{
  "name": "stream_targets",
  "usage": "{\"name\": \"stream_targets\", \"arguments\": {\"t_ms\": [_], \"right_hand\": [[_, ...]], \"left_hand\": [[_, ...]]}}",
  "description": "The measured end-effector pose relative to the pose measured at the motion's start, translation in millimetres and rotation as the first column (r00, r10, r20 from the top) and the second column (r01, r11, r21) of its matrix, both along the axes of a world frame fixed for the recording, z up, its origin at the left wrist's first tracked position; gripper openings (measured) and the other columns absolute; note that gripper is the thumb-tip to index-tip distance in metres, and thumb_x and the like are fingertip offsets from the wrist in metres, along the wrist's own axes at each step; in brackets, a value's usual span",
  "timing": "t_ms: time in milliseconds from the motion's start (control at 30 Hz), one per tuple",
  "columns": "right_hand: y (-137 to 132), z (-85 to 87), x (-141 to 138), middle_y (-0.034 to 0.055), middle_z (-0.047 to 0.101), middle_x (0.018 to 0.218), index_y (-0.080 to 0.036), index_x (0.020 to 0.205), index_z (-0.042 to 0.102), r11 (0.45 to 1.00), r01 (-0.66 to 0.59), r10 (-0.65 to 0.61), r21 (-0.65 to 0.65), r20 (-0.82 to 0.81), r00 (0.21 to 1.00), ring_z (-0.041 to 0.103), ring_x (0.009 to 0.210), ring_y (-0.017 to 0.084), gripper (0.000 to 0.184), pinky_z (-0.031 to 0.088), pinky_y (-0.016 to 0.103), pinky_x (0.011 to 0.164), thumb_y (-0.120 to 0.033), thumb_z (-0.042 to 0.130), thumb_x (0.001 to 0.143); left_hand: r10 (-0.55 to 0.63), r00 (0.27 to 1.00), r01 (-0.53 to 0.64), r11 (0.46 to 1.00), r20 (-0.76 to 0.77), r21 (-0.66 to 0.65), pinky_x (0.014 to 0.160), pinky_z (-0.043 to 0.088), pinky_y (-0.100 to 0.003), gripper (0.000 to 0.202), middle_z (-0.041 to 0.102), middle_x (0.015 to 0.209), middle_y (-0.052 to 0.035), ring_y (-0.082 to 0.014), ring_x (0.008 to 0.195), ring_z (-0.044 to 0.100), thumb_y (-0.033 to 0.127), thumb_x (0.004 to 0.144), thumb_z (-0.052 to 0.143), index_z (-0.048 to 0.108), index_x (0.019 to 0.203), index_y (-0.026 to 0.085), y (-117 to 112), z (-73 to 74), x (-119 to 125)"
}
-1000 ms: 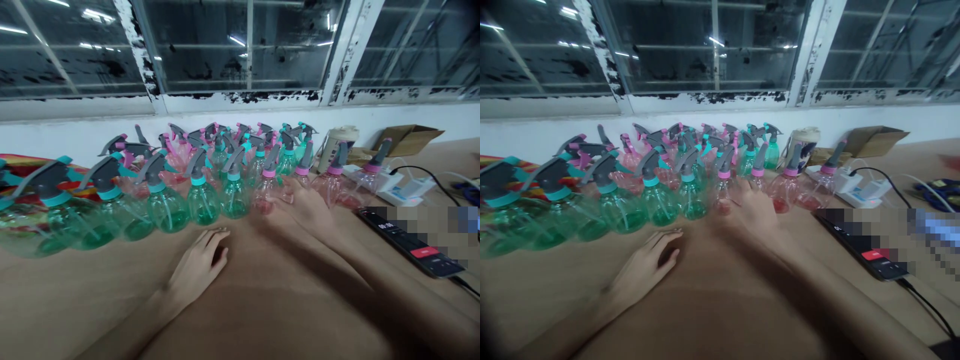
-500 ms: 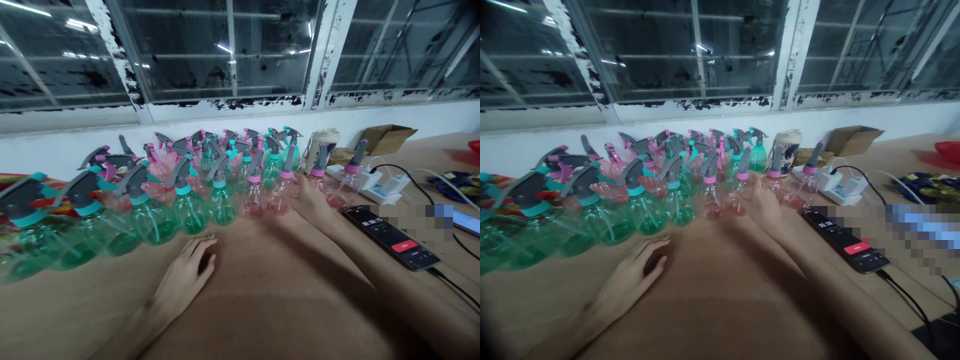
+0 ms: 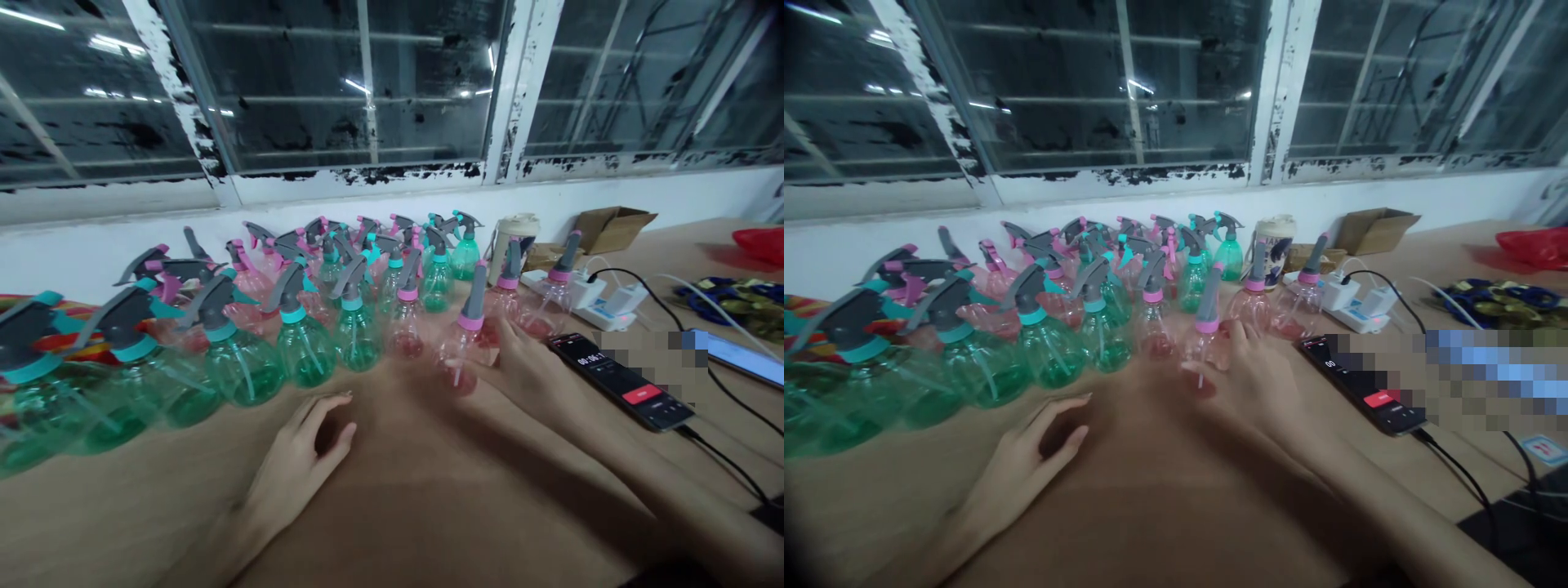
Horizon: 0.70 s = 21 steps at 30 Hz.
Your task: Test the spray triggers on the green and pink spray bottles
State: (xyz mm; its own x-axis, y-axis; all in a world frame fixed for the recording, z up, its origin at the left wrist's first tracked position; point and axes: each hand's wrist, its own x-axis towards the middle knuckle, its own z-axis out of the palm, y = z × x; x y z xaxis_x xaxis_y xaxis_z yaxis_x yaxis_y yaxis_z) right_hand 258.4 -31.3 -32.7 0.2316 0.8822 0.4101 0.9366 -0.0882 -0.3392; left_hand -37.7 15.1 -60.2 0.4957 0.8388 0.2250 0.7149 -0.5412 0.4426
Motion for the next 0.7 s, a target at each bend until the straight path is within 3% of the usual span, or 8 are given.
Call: {"name": "stream_targets", "arguments": {"t_ms": [67,167,300,400,533,633,700], "right_hand": [[-12.2,0.0,-17.3,0.0155,0.063,0.103,-0.018,0.118,0.049,1.0,-0.026,0.026,0.003,0.013,1.0,0.064,0.084,0.035,0.066,0.05,0.042,0.058,-0.068,0.049,0.075],[-24.7,-3.2,-45.2,0.0152,0.06,0.109,-0.02,0.117,0.051,0.996,-0.093,0.093,-0.009,0.015,0.996,0.063,0.084,0.034,0.07,0.051,0.045,0.058,-0.073,0.047,0.072],[-33.5,-7.2,-84.0,0.0122,0.06,0.1,-0.02,0.1,0.058,0.958,-0.285,0.286,0.029,-0.053,0.957,0.059,0.091,0.032,0.057,0.053,0.046,0.067,-0.071,0.047,0.075],[-36.8,-8.5,-113.3,0.0097,0.06,0.095,-0.02,0.095,0.057,0.919,-0.393,0.394,0.038,-0.145,0.908,0.058,0.089,0.028,0.054,0.053,0.043,0.067,-0.07,0.051,0.073],[-33.3,-11.3,-140.4,0.0099,0.061,0.098,-0.019,0.1,0.057,0.861,-0.502,0.507,0.079,-0.192,0.84,0.058,0.091,0.028,0.067,0.052,0.044,0.073,-0.074,0.06,0.062],[-23.0,-17.2,-138.9,0.0128,0.062,0.101,-0.014,0.108,0.055,0.809,-0.581,0.587,0.091,-0.183,0.789,0.058,0.093,0.029,0.079,0.049,0.049,0.082,-0.076,0.06,0.059],[-14.1,-25.9,-124.9,0.0165,0.06,0.113,-0.011,0.122,0.048,0.72,-0.691,0.691,0.063,-0.151,0.707,0.055,0.105,0.031,0.09,0.044,0.05,0.092,-0.076,0.059,0.06]], "left_hand": [[0.0,0.999,0.003,0.998,0.048,-0.069,0.072,0.054,-0.039,0.028,0.064,0.114,-0.0019,-0.022,0.084,0.066,0.038,0.09,0.045,0.05,0.115,0.029,-7.0,2.4,2.0],[-0.048,0.985,0.065,0.993,0.167,-0.1,0.093,0.046,-0.047,0.036,0.057,0.126,-0.0041,-0.0258,0.112,0.056,0.034,0.086,0.052,0.045,0.122,0.029,-20.4,8.7,7.1],[-0.112,0.922,0.167,0.979,0.37,-0.118,0.105,0.035,-0.047,0.058,0.045,0.139,-0.0083,-0.0267,0.126,0.044,0.035,0.08,0.061,0.035,0.131,0.025,-35.4,29.7,16.7],[-0.126,0.87,0.216,0.967,0.476,-0.138,0.098,0.043,-0.045,0.063,0.053,0.131,-0.0089,-0.0273,0.118,0.052,0.035,0.077,0.065,0.037,0.131,0.024,-39.5,49.3,23.0],[-0.08,0.853,0.169,0.977,0.515,-0.129,0.089,0.048,-0.038,0.042,0.062,0.113,-0.0038,-0.0229,0.104,0.06,0.034,0.078,0.065,0.051,0.117,0.026,-36.7,61.6,25.5],[-0.024,0.841,0.101,0.988,0.541,-0.113,0.082,0.05,-0.036,0.032,0.064,0.101,-0.0022,-0.0198,0.091,0.063,0.027,0.081,0.057,0.055,0.113,0.026,-31.4,60.2,22.9],[-0.001,0.831,0.07,0.992,0.556,-0.104,0.08,0.051,-0.037,0.034,0.065,0.095,-0.0019,-0.0194,0.085,0.063,0.021,0.078,0.053,0.056,0.111,0.025,-28.2,58.7,20.2]]}}
